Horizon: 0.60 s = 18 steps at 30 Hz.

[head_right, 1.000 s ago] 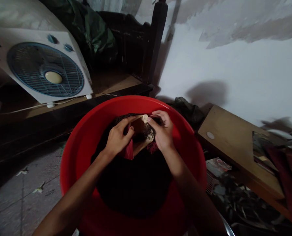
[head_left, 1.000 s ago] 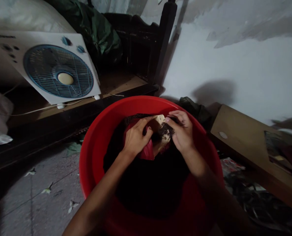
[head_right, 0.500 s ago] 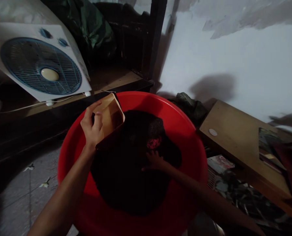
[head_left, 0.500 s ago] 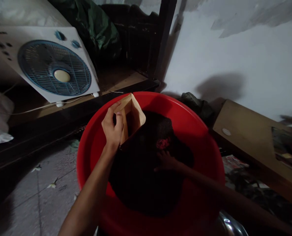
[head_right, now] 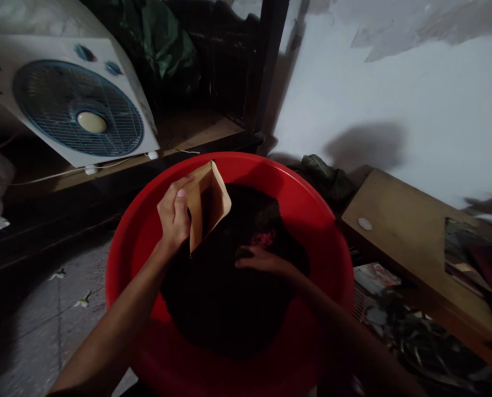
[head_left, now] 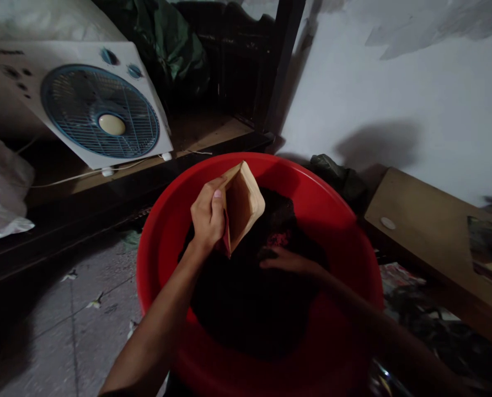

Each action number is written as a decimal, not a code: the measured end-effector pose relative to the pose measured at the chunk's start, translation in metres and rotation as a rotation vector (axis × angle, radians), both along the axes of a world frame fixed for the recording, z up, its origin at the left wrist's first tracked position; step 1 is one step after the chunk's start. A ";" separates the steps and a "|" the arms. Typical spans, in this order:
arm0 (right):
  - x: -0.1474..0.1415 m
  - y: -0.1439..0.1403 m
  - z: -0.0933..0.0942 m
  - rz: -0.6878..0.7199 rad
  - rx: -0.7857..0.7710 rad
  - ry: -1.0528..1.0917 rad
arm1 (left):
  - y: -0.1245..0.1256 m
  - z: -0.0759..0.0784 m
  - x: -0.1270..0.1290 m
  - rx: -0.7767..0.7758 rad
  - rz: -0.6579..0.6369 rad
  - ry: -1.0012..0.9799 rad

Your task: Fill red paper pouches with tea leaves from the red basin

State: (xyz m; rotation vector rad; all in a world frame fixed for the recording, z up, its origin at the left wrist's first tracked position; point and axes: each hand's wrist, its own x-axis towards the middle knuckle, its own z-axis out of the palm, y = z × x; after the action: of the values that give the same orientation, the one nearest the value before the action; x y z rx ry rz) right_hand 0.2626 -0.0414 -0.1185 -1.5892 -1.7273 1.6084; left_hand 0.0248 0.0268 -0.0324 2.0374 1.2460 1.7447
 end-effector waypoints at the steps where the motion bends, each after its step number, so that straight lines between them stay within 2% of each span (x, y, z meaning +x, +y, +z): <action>1: 0.000 0.007 0.013 -0.149 0.019 0.110 | 0.000 -0.001 0.001 0.005 -0.031 0.005; 4: -0.007 0.025 0.065 -0.617 0.140 0.503 | -0.002 -0.003 0.003 0.024 -0.125 0.057; 6: -0.016 0.034 0.101 -0.858 0.276 0.737 | -0.003 -0.003 0.006 0.010 -0.186 0.121; 7: -0.020 0.038 0.117 -0.922 0.334 0.830 | -0.003 -0.003 0.007 -0.005 -0.213 0.154; 9: -0.032 0.045 0.141 -0.961 0.431 0.948 | -0.005 -0.003 0.011 -0.042 -0.254 0.207; 12: -0.053 0.055 0.154 -0.932 0.533 1.007 | -0.008 -0.003 0.015 -0.070 -0.271 0.243; 15: -0.075 0.062 0.149 -0.946 0.589 1.048 | -0.010 -0.001 0.017 -0.071 -0.229 0.205; 18: -0.089 0.065 0.142 -0.945 0.721 0.992 | -0.012 0.001 0.018 -0.066 -0.192 0.169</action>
State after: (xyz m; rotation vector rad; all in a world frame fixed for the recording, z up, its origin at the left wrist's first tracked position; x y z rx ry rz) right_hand 0.1739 0.0232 0.0230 -0.7587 -0.6660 0.8363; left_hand 0.0428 0.0151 -0.0314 2.2213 1.0936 1.4546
